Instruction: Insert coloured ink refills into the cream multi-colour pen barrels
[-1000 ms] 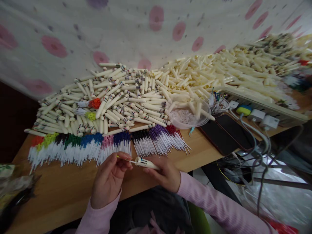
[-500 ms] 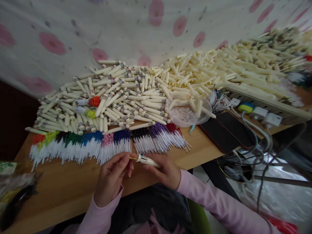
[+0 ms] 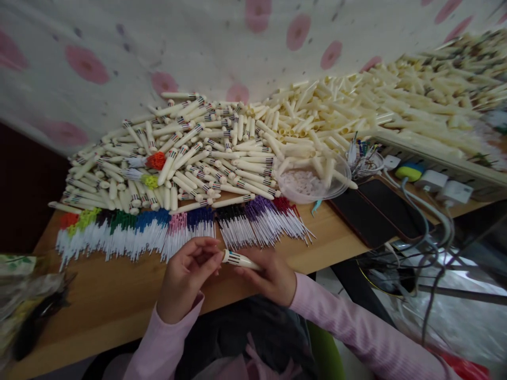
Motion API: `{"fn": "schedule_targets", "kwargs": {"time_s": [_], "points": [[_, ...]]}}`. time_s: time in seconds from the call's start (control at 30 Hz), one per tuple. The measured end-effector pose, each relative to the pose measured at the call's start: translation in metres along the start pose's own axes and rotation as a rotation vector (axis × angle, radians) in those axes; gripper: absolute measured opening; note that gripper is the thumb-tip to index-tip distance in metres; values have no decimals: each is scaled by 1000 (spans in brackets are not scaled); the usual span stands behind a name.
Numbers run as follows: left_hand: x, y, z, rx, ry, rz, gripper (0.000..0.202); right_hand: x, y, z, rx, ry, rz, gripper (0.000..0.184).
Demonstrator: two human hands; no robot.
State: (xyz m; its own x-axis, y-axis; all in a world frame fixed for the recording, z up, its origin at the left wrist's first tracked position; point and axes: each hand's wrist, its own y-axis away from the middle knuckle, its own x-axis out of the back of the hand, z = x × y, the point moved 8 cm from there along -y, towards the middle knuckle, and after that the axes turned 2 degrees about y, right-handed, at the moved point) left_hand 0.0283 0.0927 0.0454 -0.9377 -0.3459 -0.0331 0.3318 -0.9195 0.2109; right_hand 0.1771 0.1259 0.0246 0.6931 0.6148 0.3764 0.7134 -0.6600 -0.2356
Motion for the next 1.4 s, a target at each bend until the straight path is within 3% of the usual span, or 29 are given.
{"fn": "schedule_targets", "kwargs": {"time_s": [0.2, 0.47, 0.7, 0.87, 1.0, 1.13, 1.23, 1.33, 1.4], "points": [[-5, -1, 17, -39, -130, -94, 29, -1, 1, -1, 14, 16, -17, 28], [-4, 0, 16, -102, -186, -192, 33, -2, 1, -2, 22, 13, -52, 28], [-8, 4, 24, -102, -344, -237, 22, -2, 1, -4, 21, -3, -66, 30], [-7, 12, 26, -102, -318, -166, 20, 0, 2, -1, -1, -31, -43, 27], [-7, 15, 26, -234, -394, -137, 26, 0, 1, -2, 7, -35, -44, 25], [-2, 18, 26, -311, -453, -20, 25, 1, 1, -1, -14, -9, -31, 25], [0, 19, 32, -337, -468, -50, 17, 0, 3, 0, -22, 20, -44, 26], [28, 2, 47, -388, -584, -3, 6, 6, 4, 2, 1, 132, 13, 27], [77, -22, 58, -349, -772, 205, 10, 11, 6, 5, 18, 195, 82, 27]]}}
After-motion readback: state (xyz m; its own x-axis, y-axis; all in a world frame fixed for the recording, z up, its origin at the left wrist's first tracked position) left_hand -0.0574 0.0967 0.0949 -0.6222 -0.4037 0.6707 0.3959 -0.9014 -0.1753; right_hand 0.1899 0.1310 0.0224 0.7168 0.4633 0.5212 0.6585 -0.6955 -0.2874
